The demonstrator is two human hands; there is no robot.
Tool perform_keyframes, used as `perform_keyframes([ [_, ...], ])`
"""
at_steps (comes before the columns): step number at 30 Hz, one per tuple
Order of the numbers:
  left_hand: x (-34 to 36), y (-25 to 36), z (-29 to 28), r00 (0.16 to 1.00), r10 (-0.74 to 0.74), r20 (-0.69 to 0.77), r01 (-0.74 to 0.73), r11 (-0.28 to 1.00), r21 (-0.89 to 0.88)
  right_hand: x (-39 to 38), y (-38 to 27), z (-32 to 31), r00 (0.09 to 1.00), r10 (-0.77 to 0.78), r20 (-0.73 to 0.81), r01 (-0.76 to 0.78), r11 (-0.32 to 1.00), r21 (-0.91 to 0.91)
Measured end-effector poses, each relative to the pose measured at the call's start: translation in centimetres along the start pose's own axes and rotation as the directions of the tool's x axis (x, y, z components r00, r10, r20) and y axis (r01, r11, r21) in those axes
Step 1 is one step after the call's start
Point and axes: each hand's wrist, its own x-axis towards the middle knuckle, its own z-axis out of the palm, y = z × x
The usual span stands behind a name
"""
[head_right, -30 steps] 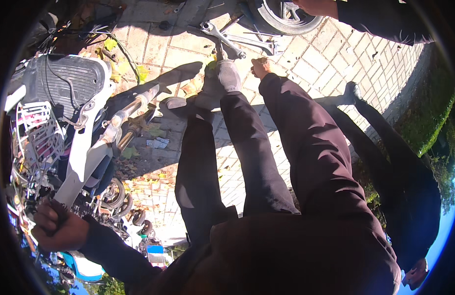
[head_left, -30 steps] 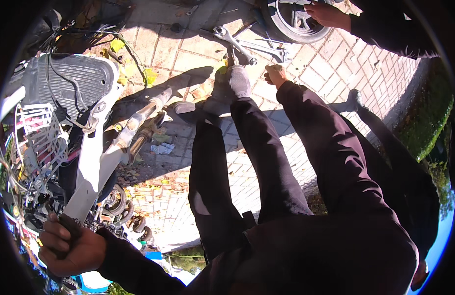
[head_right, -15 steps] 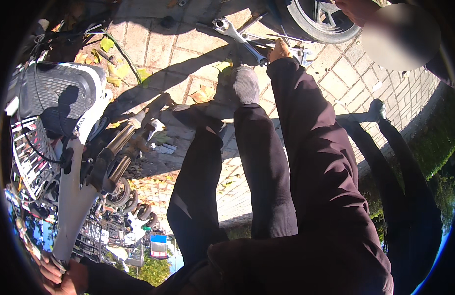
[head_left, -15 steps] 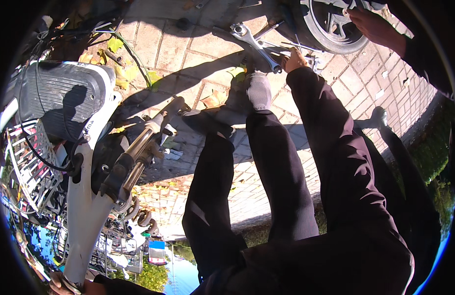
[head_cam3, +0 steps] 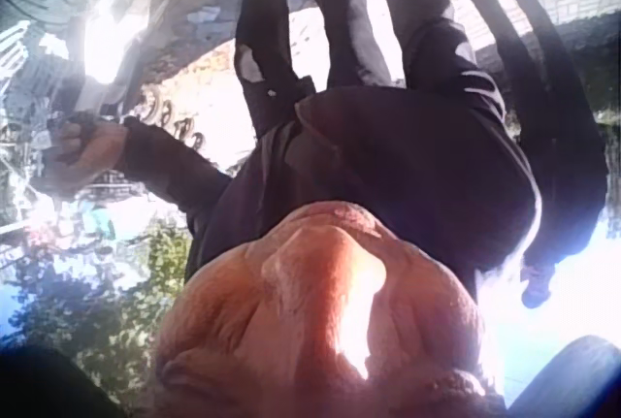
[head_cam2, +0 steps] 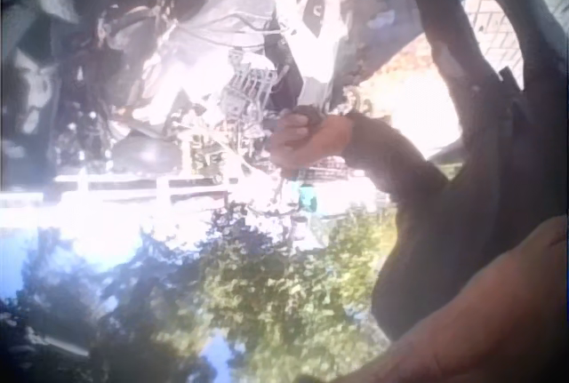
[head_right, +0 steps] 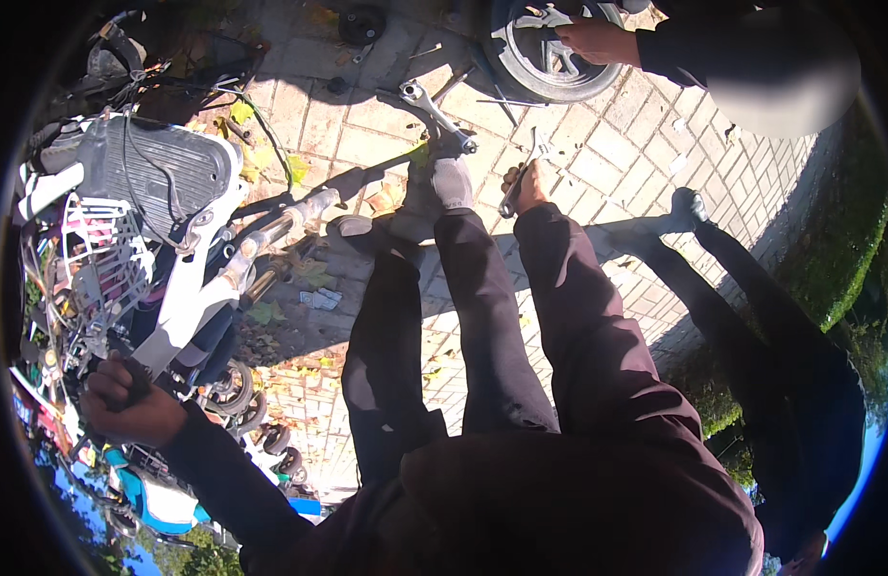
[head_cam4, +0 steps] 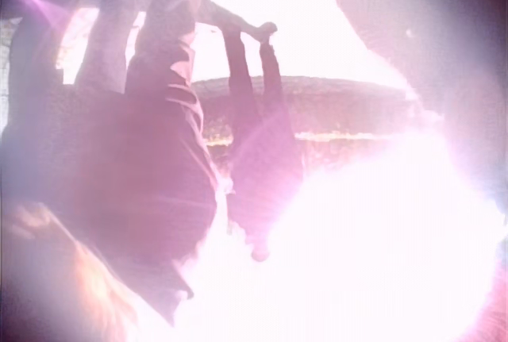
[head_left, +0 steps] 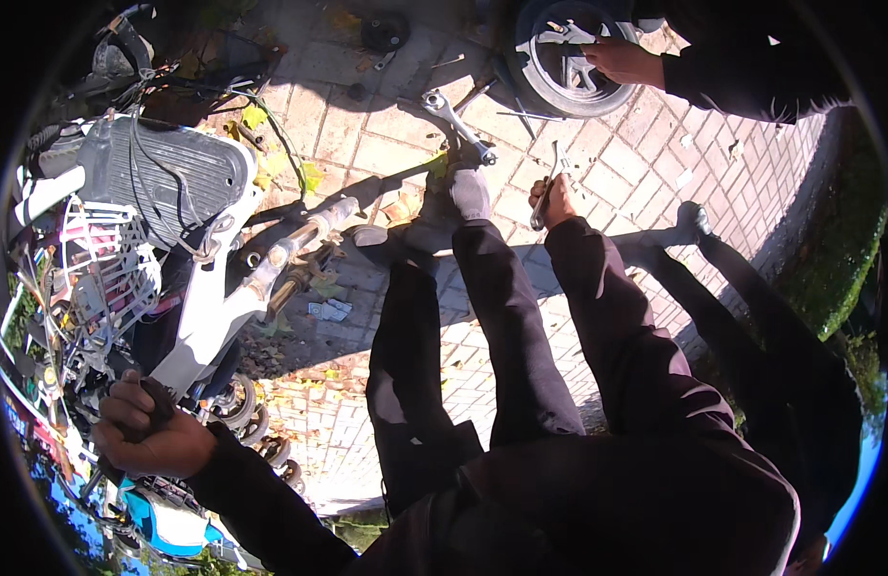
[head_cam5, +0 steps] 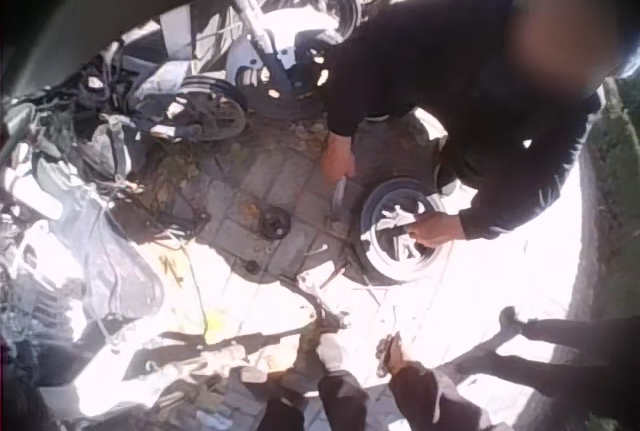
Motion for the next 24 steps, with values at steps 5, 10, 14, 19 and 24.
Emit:
perform_keyframes([
  [5, -0.2, -0.1, 0.1, 0.997, 0.054, 0.059, -0.054, 0.999, 0.005, -18.0, -2.4, 3.6, 0.963, -0.192, 0.19, 0.269, 0.743, -0.613],
  [10, -1.0, 0.7, -0.3, 0.994, -0.108, -0.023, 0.102, 0.98, -0.172, -37.6, -7.2, 11.7, 0.657, -0.166, 0.735, 0.725, 0.404, -0.558],
  [14, -1.0, 0.3, -0.5, 0.974, -0.227, 0.008, 0.225, 0.959, -0.172, -50.2, -9.0, 20.1, 0.744, 0.202, 0.637, 0.491, 0.483, -0.725],
  [19, -0.4, -0.3, -1.0, 0.959, -0.253, 0.131, 0.278, 0.933, -0.229, -62.5, -7.9, 29.3, 0.495, 0.455, 0.74, 0.54, 0.506, -0.672],
  [24, -0.4, 0.0, -1.4, 0.98, -0.104, 0.167, 0.112, 0.993, -0.044, -68.2, -5.2, 36.0, 0.385, 0.46, 0.8, 0.709, 0.408, -0.575],
])
